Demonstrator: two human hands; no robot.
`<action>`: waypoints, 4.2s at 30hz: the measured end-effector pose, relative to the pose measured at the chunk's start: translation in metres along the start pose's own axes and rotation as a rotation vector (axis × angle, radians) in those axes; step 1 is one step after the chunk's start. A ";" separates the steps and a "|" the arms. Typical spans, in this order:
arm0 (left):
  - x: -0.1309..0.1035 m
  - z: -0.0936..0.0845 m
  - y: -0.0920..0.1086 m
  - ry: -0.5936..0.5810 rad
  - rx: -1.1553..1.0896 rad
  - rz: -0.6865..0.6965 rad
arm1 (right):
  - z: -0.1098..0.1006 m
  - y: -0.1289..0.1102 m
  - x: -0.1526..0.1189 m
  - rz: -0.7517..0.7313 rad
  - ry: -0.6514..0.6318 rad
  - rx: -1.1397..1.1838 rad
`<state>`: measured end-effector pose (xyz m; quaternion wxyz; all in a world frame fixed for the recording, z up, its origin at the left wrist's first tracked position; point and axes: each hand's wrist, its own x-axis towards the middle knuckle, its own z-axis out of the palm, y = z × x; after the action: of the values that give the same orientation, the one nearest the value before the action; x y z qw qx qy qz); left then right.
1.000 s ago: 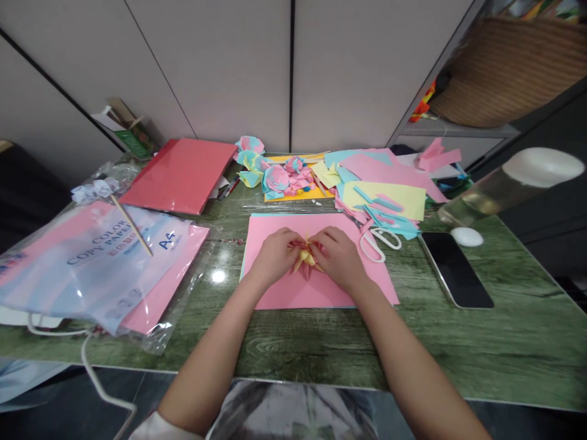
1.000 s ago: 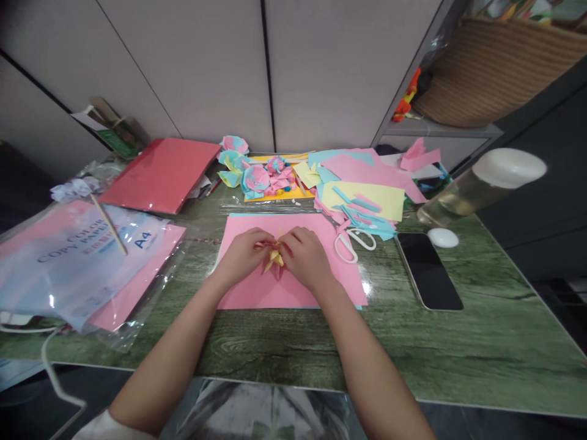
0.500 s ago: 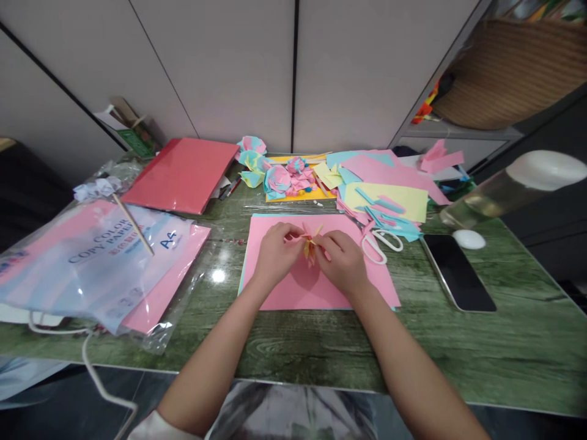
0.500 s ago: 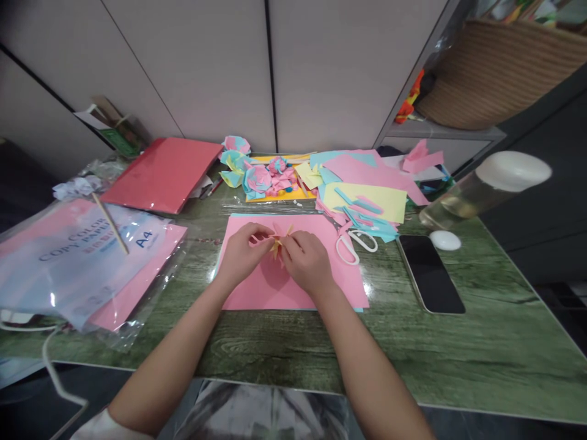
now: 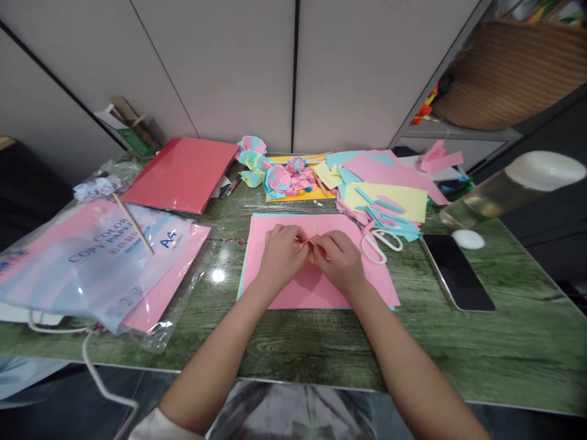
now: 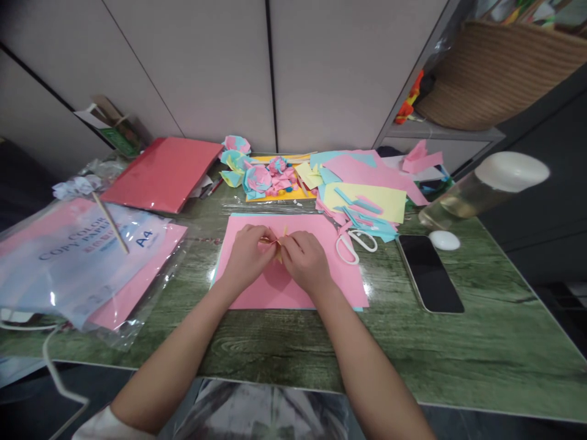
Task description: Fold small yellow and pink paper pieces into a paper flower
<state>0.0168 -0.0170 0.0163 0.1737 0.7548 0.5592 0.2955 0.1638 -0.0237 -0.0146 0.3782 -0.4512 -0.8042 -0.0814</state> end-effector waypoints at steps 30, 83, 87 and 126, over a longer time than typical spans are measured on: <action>0.008 0.004 -0.019 -0.183 -0.727 -0.110 | -0.003 0.010 0.008 0.518 -0.098 0.357; 0.006 -0.004 -0.013 -0.093 -1.183 -0.303 | -0.022 -0.004 0.016 0.477 0.017 0.514; 0.007 -0.007 -0.015 -0.060 -1.090 -0.262 | -0.022 0.000 0.017 0.528 0.063 0.491; -0.005 -0.005 0.007 0.318 -0.037 -0.004 | -0.011 -0.008 0.005 -0.032 0.129 0.025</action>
<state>0.0181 -0.0238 0.0232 0.0973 0.6942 0.5756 0.4211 0.1624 -0.0302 -0.0018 0.4336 -0.4274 -0.7862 -0.1062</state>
